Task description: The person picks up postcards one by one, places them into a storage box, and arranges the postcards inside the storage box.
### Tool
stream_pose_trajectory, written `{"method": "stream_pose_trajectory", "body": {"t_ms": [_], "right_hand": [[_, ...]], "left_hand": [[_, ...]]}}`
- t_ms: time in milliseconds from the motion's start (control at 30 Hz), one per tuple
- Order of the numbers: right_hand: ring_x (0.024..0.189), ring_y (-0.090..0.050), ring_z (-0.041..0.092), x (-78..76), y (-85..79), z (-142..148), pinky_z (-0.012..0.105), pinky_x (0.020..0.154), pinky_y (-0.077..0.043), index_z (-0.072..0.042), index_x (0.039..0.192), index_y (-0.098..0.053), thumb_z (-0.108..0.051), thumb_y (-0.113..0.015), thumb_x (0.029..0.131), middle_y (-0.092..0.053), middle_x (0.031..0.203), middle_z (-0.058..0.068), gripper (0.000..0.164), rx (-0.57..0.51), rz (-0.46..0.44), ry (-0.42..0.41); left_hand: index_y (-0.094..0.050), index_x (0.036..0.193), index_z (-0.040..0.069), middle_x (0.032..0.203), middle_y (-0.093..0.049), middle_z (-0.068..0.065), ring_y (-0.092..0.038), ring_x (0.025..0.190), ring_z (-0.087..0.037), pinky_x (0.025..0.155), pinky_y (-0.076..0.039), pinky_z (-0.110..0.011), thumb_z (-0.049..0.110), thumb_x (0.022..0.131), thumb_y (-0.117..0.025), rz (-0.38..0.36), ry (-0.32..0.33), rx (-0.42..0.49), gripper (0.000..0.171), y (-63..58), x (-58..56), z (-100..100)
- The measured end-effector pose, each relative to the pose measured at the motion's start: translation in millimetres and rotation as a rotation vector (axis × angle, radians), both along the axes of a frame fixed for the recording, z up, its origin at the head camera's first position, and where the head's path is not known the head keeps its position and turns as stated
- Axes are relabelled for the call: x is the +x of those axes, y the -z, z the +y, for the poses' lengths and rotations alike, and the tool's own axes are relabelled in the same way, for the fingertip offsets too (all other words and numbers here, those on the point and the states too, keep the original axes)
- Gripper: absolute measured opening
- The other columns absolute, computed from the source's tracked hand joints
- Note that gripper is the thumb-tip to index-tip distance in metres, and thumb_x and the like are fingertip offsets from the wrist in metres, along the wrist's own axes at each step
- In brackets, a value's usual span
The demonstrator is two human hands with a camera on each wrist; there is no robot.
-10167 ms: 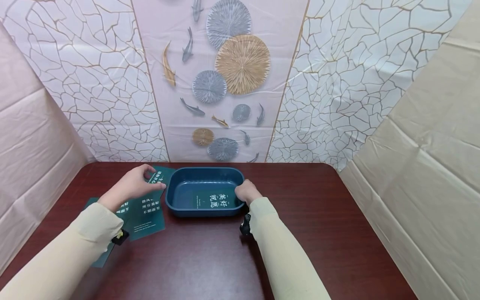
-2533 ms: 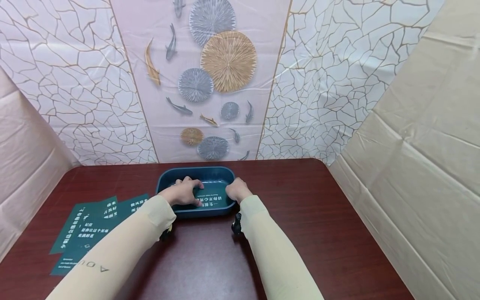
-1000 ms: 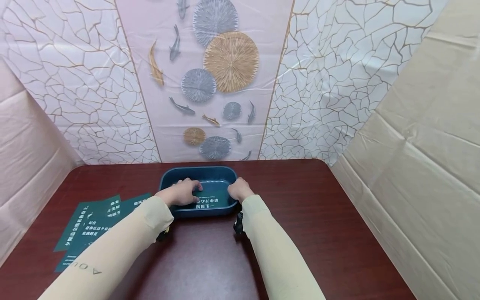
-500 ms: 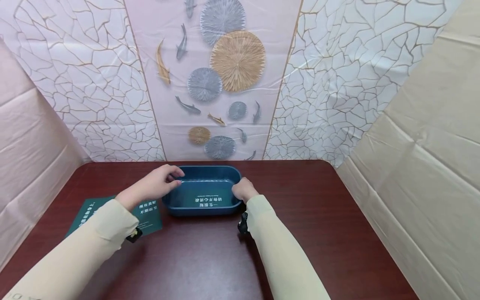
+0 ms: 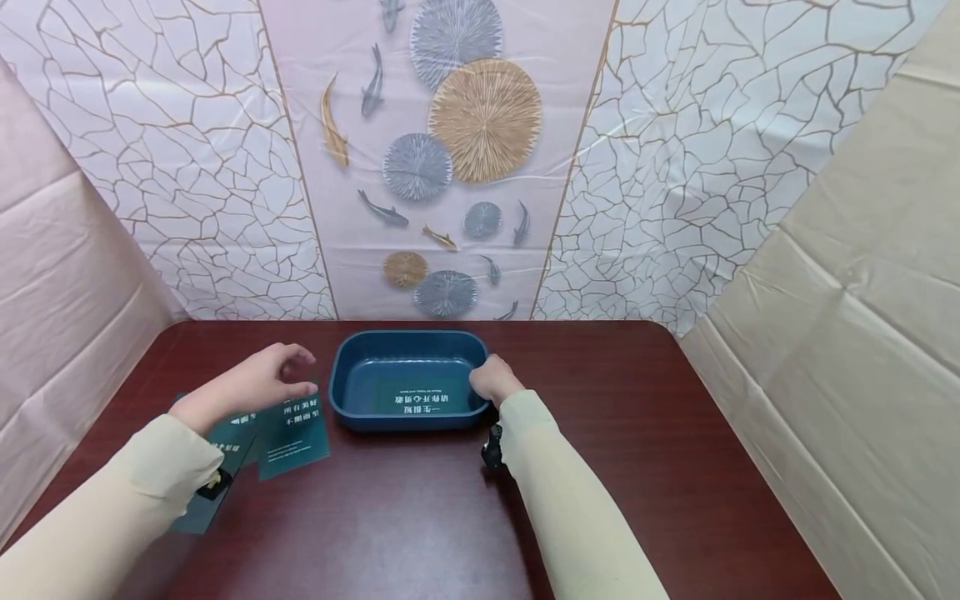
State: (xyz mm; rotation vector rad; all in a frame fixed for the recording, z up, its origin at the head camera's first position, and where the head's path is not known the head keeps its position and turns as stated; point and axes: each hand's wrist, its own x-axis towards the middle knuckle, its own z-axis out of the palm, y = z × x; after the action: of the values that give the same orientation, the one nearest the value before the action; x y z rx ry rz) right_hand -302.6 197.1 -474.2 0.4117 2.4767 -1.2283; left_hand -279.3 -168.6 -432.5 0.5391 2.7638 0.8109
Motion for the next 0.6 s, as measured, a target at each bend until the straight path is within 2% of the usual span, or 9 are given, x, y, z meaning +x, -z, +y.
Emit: {"method": "stream_pose_trajectory", "body": {"t_ms": [200,400,600], "right_hand": [[0.136,-0.031,0.034,1.7,-1.4,0.8,0.054,0.105,-0.033,0.0,0.153,-0.014,-0.01,-0.04,0.1,-0.024,0.155,0.018,0.06,-0.012,0.006,-0.012],[0.136,-0.032,0.034,1.2,-1.2,-0.1,0.053,0.105,-0.034,0.0,0.153,-0.015,-0.01,-0.04,0.099,-0.025,0.155,0.018,0.06,-0.009,0.01,-0.005],[0.135,-0.032,0.033,1.0,-1.2,-0.6,0.054,0.105,-0.033,-0.001,0.153,-0.015,-0.01,-0.041,0.099,-0.025,0.155,0.016,0.061,-0.008,0.002,0.014]], "left_hand": [[-0.048,0.134,-0.001,0.128,-0.046,-0.025,-0.049,0.111,-0.036,0.092,-0.044,-0.055,0.036,0.082,-0.078,-0.091,-0.032,-0.104,0.071,15.9,1.0,-13.3],[-0.048,0.133,-0.002,0.125,-0.047,-0.025,-0.048,0.106,-0.036,0.091,-0.044,-0.056,0.042,0.073,-0.084,-0.098,-0.053,-0.178,0.083,27.8,-1.1,-18.5],[-0.049,0.131,-0.002,0.12,-0.048,-0.026,-0.045,0.102,-0.039,0.089,-0.042,-0.058,0.046,0.066,-0.087,-0.067,-0.065,-0.269,0.09,33.4,-3.3,-20.5]]}}
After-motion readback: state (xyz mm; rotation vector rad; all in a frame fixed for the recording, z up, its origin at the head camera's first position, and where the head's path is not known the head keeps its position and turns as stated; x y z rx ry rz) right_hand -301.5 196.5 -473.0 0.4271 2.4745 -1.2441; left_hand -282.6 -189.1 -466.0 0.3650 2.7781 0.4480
